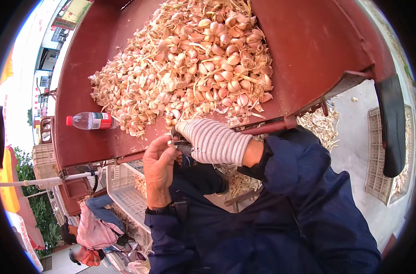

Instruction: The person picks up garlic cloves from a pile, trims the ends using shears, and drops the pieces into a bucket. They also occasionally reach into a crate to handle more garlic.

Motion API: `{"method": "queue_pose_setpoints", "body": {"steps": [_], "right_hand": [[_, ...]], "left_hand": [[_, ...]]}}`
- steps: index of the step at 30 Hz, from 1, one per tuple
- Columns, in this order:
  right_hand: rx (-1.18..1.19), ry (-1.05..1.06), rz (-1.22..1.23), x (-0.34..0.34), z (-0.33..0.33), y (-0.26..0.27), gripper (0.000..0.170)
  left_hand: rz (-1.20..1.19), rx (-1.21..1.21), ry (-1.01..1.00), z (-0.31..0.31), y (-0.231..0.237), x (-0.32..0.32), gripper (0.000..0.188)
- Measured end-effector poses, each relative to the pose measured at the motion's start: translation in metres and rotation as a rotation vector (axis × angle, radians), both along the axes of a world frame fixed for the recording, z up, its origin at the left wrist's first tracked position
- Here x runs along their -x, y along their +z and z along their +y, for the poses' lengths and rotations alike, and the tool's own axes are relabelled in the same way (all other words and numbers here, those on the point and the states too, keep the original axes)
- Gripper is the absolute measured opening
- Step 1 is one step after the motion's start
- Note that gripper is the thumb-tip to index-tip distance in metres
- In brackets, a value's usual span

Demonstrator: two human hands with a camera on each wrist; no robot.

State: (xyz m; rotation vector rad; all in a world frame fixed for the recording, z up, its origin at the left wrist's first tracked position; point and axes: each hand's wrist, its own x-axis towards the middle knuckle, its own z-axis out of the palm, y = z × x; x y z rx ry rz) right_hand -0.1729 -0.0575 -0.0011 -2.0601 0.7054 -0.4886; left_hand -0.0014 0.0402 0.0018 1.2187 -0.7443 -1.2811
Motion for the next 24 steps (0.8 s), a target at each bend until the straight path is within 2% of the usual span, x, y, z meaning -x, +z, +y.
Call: {"method": "queue_pose_setpoints", "body": {"steps": [4,6,7,9,11,13,15,16,18,19,21,22,23,24], "right_hand": [[-0.109,-0.014,-0.055,0.000,0.001,0.000,0.025],[-0.093,-0.040,-0.092,-0.001,0.002,-0.004,0.028],[-0.076,-0.067,-0.130,-0.001,0.001,-0.004,0.030],[-0.091,-0.059,-0.122,0.003,-0.001,0.000,0.030],[-0.077,0.183,0.087,0.004,-0.001,-0.001,0.031],[-0.057,0.308,0.060,0.005,0.008,-0.004,0.033],[-0.123,0.242,0.018,0.003,0.010,-0.001,0.035],[-0.123,0.244,0.021,0.003,0.008,0.000,0.035],[-0.209,0.075,0.043,0.003,0.003,0.002,0.051],[-0.209,0.077,0.042,0.002,0.005,0.001,0.051],[0.003,0.029,0.077,0.001,0.009,-0.003,0.047],[0.018,0.023,0.096,0.001,0.012,-0.001,0.038],[0.016,0.022,0.098,0.002,0.012,0.002,0.038],[0.074,0.056,0.059,0.004,0.012,0.004,0.030]], "left_hand": [[-0.106,0.018,-0.043,0.002,0.003,0.002,0.027],[-0.303,0.092,0.003,0.002,0.008,0.009,0.025],[-0.304,0.092,0.003,0.003,0.007,0.008,0.025],[-0.473,0.093,0.036,0.004,0.005,0.006,0.026],[-0.439,0.073,0.057,0.006,0.005,0.004,0.026],[-0.404,0.045,0.072,0.010,0.004,0.002,0.026],[-0.201,0.035,0.113,0.013,0.002,0.002,0.025],[-0.198,0.035,0.115,0.014,0.002,0.003,0.025],[-0.086,0.029,0.131,0.018,0.003,0.007,0.024],[-0.087,0.029,0.133,0.020,0.002,0.008,0.024],[-0.199,0.036,0.120,0.021,-0.001,0.010,0.025],[-0.209,0.037,0.137,0.020,0.001,0.013,0.025],[-0.207,0.036,0.136,0.019,0.002,0.015,0.025],[-0.239,0.034,0.136,0.019,0.003,0.016,0.025]]}}
